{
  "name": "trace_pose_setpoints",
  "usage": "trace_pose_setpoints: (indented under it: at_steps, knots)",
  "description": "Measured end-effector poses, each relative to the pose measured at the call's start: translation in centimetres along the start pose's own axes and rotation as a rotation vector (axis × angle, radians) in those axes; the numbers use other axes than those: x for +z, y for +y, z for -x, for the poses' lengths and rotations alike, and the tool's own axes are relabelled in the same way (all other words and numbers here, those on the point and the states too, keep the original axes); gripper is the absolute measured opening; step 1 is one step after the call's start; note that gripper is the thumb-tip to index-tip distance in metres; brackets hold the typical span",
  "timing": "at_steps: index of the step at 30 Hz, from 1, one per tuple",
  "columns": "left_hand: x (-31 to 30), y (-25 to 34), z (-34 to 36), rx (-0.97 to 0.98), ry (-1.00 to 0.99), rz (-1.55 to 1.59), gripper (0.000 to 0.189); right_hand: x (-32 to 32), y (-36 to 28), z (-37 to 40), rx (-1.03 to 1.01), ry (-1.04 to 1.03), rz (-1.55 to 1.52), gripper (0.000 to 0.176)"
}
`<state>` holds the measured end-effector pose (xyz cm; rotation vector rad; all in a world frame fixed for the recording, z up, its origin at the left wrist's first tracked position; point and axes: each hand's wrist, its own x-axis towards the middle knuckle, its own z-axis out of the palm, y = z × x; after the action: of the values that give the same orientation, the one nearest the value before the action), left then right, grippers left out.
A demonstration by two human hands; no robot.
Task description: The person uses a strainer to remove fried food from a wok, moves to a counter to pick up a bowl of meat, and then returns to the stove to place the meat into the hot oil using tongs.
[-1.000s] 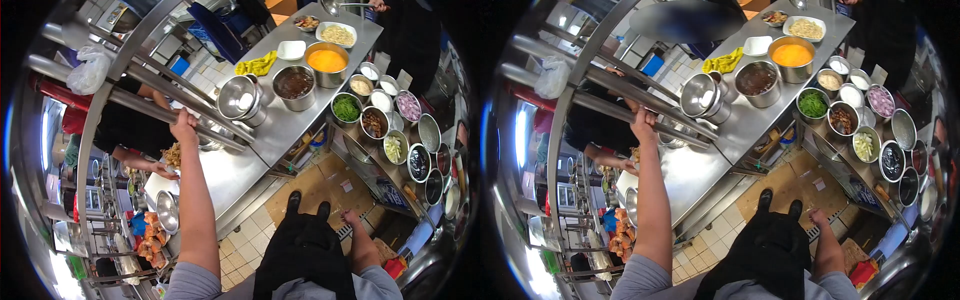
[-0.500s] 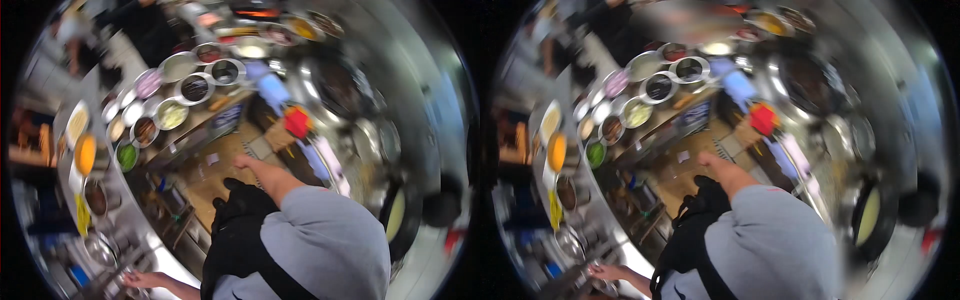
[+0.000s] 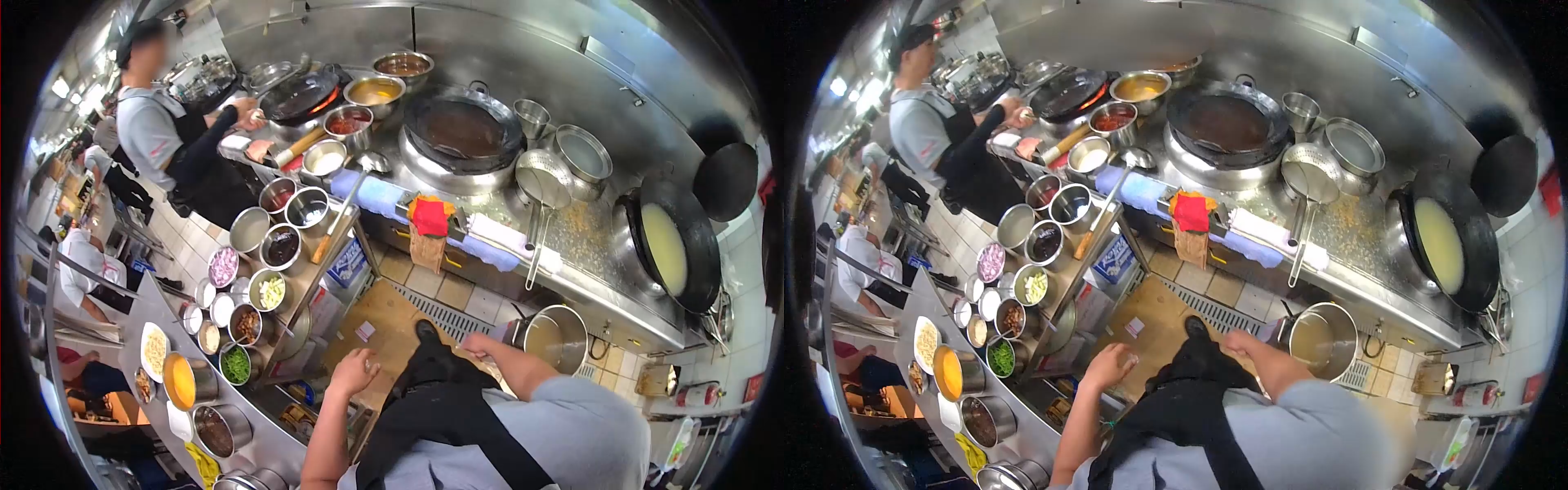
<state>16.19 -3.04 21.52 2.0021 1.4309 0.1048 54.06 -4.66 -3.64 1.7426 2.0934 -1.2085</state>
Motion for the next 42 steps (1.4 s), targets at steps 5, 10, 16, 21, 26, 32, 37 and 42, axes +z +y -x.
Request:
trace_pose_setpoints:
  at_steps: [5, 10, 16, 21, 26, 32, 37, 42]
  knots:
    - [-1.5, -2.5, -7.4, 0.014, 0.140, -0.006, 0.036, 6.5, 9.5, 7.8, 0.513, -0.168, -0.626, 0.023]
    - [-5.5, -1.9, -14.8, -0.121, 0.356, -0.359, 0.035, 5.1, 5.5, 11.7, 0.698, -0.149, -0.862, 0.022]
    - [-7.5, -5.0, -24.1, -0.340, 0.356, -0.369, 0.033, 0.1, 6.3, 2.9, 0.317, -0.114, -0.434, 0.020]
    - [-8.5, -8.3, -29.7, -0.444, 0.423, -0.317, 0.028, -10.7, 2.1, -2.7, 0.398, -0.081, -1.027, 0.020]
    - [-7.2, -10.9, -33.9, -0.544, 0.408, -0.205, 0.032, -14.9, 0.0, -5.6, 0.090, 0.059, -0.723, 0.023]
    - [-8.9, -4.5, -32.3, -0.557, 0.429, -0.121, 0.031, -21.1, -4.0, -6.6, 0.002, -0.059, -0.560, 0.022]
    - [-2.9, -4.0, -28.1, -0.224, 0.344, 0.775, 0.017, -27.8, -11.6, -8.0, -0.427, -0.130, -0.539, 0.026]
    - [-6.8, 6.2, -30.8, 0.127, -0.215, 1.075, 0.038, -32.3, -18.2, -7.0, -0.559, -0.027, -0.597, 0.034]
